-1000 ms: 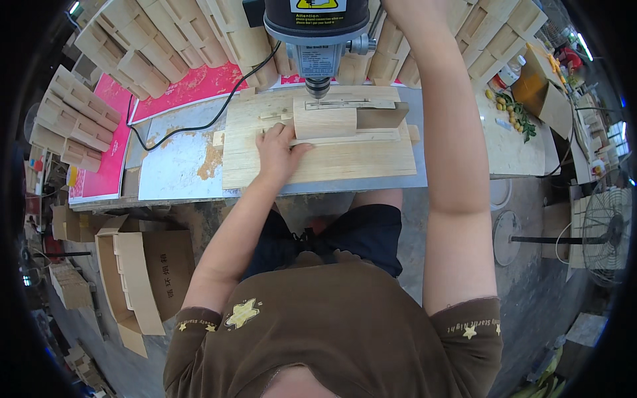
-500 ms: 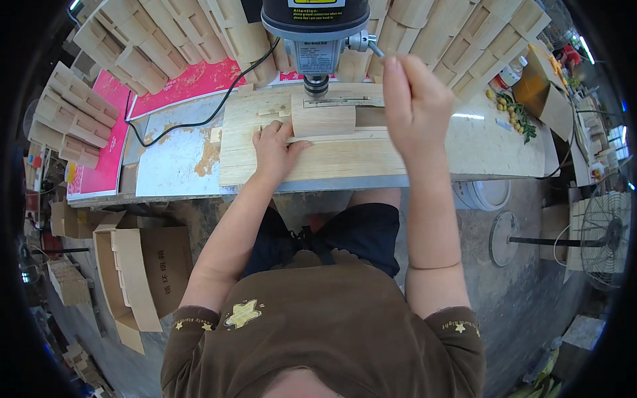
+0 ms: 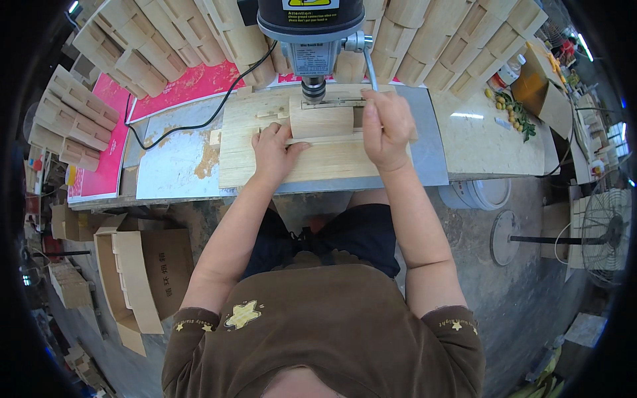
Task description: Drilling holes into cylindrical wooden blocks using a drill press.
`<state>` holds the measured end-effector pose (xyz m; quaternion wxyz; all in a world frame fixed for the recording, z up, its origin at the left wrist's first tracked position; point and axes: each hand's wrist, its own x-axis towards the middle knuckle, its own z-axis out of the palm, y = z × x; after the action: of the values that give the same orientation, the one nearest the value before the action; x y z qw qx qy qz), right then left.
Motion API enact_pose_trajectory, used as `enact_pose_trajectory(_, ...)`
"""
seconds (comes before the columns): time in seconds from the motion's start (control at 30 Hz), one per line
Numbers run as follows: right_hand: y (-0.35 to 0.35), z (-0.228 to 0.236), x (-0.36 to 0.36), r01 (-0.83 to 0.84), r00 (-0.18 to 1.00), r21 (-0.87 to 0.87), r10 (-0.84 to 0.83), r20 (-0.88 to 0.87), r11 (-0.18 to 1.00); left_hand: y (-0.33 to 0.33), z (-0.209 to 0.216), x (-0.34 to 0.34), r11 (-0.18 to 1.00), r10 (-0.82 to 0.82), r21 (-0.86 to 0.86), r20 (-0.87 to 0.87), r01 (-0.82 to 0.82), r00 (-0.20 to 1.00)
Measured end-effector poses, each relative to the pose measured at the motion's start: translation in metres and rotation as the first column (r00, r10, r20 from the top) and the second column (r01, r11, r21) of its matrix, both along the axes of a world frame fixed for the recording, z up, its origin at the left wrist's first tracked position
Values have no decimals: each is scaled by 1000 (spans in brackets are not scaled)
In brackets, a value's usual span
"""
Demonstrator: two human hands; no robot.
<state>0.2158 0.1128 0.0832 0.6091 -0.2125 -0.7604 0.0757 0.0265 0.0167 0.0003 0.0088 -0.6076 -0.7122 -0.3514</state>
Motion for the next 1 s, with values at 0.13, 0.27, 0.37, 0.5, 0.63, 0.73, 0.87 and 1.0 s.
enact_pose_trajectory(0.13, 6, 87, -5, 52, 998, -159, -58, -32, 986, -2, 1, 0, 998, 3, -70, 56, 1, 998)
enact_pose_trajectory(0.27, 66, 145, -29, 120, 990, -257, -97, 102, 959, 4, 1, -8, 981, -14, -190, 189, 51, 982)
enact_pose_trajectory(0.37, 84, 155, -44, 137, 988, -417, -94, 121, 899, 8, 13, -4, 976, -23, -201, 276, 81, 961)
enact_pose_trajectory(0.5, 85, 124, -25, -97, 990, -416, 131, 53, 904, 8, 10, -3, 988, -13, -141, 336, 64, 942)
enact_pose_trajectory(0.63, 52, 53, 19, 1, 856, -591, 305, 418, 807, 12, -2, -3, 996, -75, -4, 464, 86, 883)
enact_pose_trajectory(0.73, 35, 5, 33, 52, 693, -477, 312, 649, 877, 5, -2, -9, 987, -163, 98, 602, 130, 782)
enact_pose_trajectory(0.87, -3, 10, 45, 12, 736, -654, 436, 519, 757, -42, 28, -38, 944, -320, 115, 558, 310, 766)
enact_pose_trajectory(1.0, -42, 18, 57, -31, 738, -665, 466, 488, 746, -107, 50, -84, 970, -211, 89, 764, 225, 610)
